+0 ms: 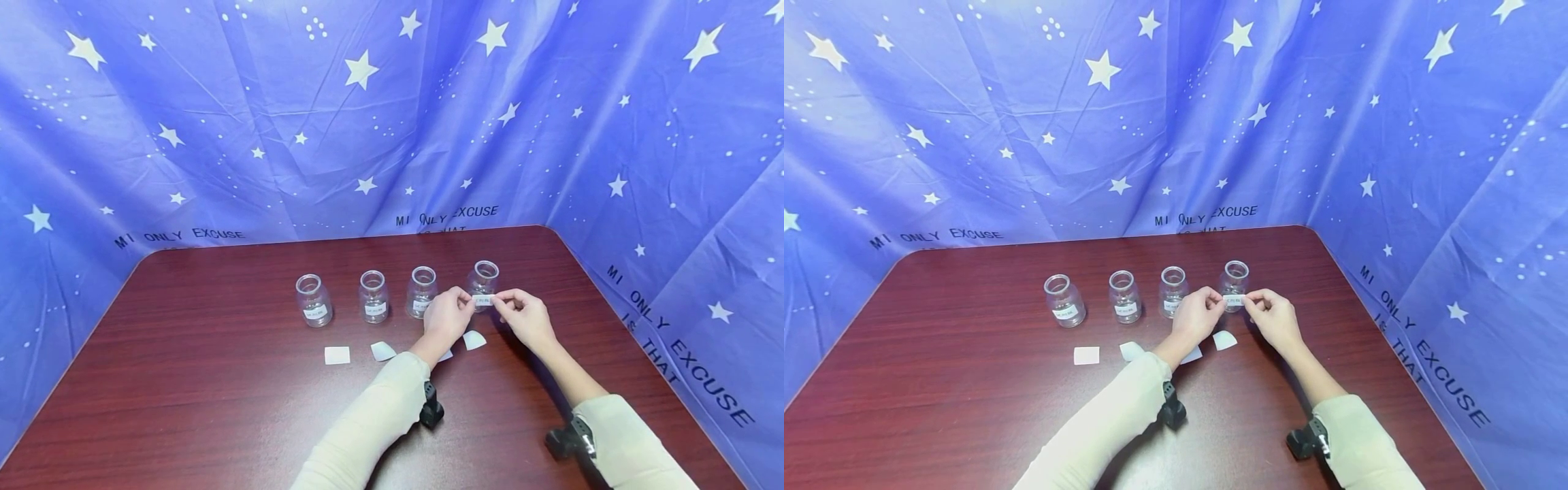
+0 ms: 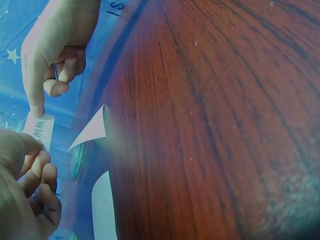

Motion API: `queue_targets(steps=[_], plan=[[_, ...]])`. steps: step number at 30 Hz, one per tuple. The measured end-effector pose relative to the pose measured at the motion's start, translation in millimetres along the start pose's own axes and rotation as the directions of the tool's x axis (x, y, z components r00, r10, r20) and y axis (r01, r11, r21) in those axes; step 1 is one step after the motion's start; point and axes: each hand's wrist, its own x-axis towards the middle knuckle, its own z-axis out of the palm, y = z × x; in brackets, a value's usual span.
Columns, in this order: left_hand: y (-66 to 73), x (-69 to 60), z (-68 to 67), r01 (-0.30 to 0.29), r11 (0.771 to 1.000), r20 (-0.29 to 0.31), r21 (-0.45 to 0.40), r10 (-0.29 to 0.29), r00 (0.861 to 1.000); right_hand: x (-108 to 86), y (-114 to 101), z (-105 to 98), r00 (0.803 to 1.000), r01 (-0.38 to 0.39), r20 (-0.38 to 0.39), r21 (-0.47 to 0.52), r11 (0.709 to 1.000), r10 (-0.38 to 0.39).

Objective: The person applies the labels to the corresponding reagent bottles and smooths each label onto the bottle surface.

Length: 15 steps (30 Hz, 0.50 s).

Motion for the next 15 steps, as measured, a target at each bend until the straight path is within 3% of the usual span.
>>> queue_targets(steps=[15], plan=[[-3.3,0.9,3.6,0.026,1.000,-0.010,-0.006,-0.026,1.000,1.5,5.4,1.2,1.000,-0.015,-0.021,0.004,1.000,0.015]])
